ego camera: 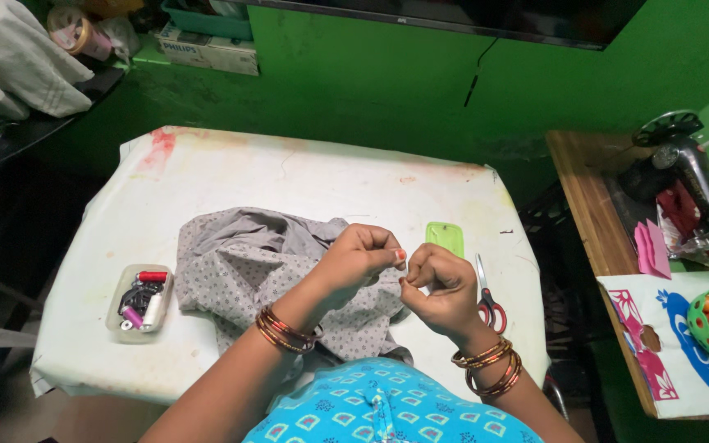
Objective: The person hand-sews a gray patterned garment with a needle and thread at a work table, pulling stitches through the fabric and tying off. They use scissors to cut the thread and reposition the garment while continuing to stitch by hand.
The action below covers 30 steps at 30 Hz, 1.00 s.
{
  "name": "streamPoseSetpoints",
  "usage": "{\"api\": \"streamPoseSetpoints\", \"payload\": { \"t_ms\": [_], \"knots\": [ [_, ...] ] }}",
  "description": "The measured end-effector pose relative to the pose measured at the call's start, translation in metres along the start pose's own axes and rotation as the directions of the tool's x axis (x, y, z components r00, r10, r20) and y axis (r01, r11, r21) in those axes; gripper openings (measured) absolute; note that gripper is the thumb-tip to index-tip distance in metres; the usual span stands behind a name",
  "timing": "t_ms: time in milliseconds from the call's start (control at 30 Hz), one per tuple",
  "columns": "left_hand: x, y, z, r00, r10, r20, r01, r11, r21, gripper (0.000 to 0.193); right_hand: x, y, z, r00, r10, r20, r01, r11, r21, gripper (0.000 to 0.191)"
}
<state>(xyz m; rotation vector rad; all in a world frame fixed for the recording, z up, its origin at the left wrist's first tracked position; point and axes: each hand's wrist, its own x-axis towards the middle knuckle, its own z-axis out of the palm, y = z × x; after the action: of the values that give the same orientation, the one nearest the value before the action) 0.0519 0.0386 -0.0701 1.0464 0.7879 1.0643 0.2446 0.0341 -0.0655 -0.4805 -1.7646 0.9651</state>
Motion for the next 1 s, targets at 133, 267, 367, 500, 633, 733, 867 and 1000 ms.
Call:
{"api": "streamPoseSetpoints", "payload": {
  "t_ms": [133,267,367,500,633,733,867,1000],
  "knots": [
    [0.002,-0.002,-0.003,0.998,-0.042,0.044,0.048,0.987,-0.152,0.014,0.001,0.000,0.000,0.998,-0.050,0.028,0.051,0.998,-0.044,0.027],
    [0.000,-0.006,-0.008,0.997,-0.069,-0.031,0.058,0.960,-0.274,0.015,-0.003,0.003,-0.002,0.993,0.101,0.056,-0.103,0.994,0.025,0.028],
    [-0.001,-0.010,-0.011,0.992,-0.097,-0.075,0.066,0.937,-0.342,0.016,-0.008,0.008,-0.004,0.988,0.130,0.086,-0.136,0.988,0.067,0.028],
    [-0.006,-0.012,-0.020,0.994,-0.103,0.044,0.112,0.918,-0.381,0.013,-0.014,0.020,-0.005,0.957,0.290,0.032,-0.291,0.940,0.180,0.017],
    [-0.005,-0.012,-0.028,0.997,0.026,0.076,-0.011,0.982,-0.190,0.010,-0.014,0.037,-0.007,0.887,0.460,-0.036,-0.443,0.870,0.218,0.007],
    [-0.003,-0.019,-0.023,0.966,0.219,0.139,-0.212,0.975,-0.059,0.014,-0.013,0.048,-0.005,0.914,0.406,-0.016,-0.393,0.894,0.216,0.006],
    [0.005,-0.029,-0.017,0.957,0.226,0.183,-0.221,0.974,-0.049,0.019,-0.013,0.055,0.001,0.960,0.278,-0.002,-0.267,0.925,0.270,0.016],
    [0.004,-0.037,-0.014,0.970,0.139,0.198,-0.134,0.990,-0.041,0.020,-0.012,0.055,0.004,0.933,0.359,0.003,-0.341,0.882,0.324,0.017]
  ]
}}
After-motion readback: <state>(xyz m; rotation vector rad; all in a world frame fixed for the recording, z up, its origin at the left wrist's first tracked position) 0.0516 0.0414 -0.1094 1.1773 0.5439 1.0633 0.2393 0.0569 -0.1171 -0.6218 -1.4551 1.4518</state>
